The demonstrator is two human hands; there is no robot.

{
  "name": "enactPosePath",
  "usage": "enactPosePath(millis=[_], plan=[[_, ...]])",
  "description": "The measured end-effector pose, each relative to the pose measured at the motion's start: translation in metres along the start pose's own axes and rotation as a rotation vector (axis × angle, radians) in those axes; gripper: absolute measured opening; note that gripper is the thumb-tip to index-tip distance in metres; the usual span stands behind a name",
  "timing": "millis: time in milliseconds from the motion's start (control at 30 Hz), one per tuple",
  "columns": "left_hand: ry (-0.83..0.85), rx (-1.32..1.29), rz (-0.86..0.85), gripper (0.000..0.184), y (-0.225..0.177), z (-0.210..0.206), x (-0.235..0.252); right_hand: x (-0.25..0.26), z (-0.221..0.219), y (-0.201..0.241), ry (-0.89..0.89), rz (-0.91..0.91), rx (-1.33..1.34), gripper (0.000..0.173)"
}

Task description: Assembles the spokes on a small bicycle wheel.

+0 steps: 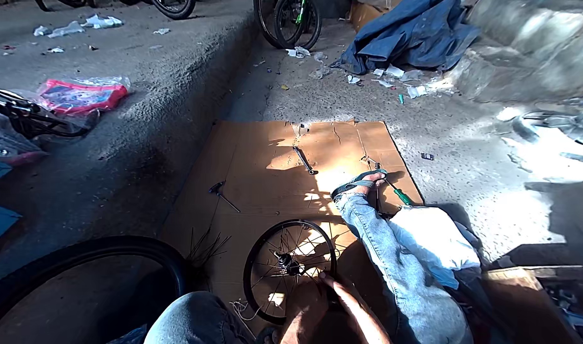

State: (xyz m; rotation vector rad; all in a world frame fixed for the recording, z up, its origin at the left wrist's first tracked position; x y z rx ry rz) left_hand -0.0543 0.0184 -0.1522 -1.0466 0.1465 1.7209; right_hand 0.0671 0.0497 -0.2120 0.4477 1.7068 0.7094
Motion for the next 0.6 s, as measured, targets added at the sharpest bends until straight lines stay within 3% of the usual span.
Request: enactPosePath(millis=[100, 167, 267, 333, 433, 533, 600], plan=[[0.042, 0.132, -0.037, 0.059, -0.019, 0.023, -0.034, -0.004, -0.007, -0.003, 0.087, -0.125, 0.166, 0.033], [-0.016, 0.161, -0.161, 0.053, -0.024, 0.048, -0.068, -0.008, -0.009, -0.002, 0.076, -0.116, 0.179, 0.028], [-0.390, 0.011, -0.506, 0.043, 0.004, 0.100, -0.136, -0.004, -0.009, -0.009, 0.068, -0.125, 0.209, 0.030], [-0.643, -0.138, -0.609, 0.036, 0.048, 0.143, -0.171, 0.004, -0.010, -0.013, 0.072, -0.121, 0.250, 0.031], [-0.969, -0.169, -0.357, 0.038, 0.138, 0.178, -0.178, 0.013, -0.010, -0.018, 0.050, -0.077, 0.288, 0.032], [-0.788, -0.213, -0.113, 0.035, 0.230, 0.155, -0.129, 0.013, -0.010, -0.016, 0.051, -0.041, 0.268, 0.030], [-0.637, -0.539, -0.271, 0.028, 0.314, 0.100, -0.068, 0.011, -0.010, -0.015, 0.053, -0.052, 0.255, 0.031]])
Point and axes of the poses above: each hand's wrist, its own x-axis towards the middle knuckle, its own z-axis out of the back of the hand, y = z × x, the point moved 3 cm from there along x, towards the middle knuckle, and after that the axes turned 8 degrees about -z, right-handed, at the moved point
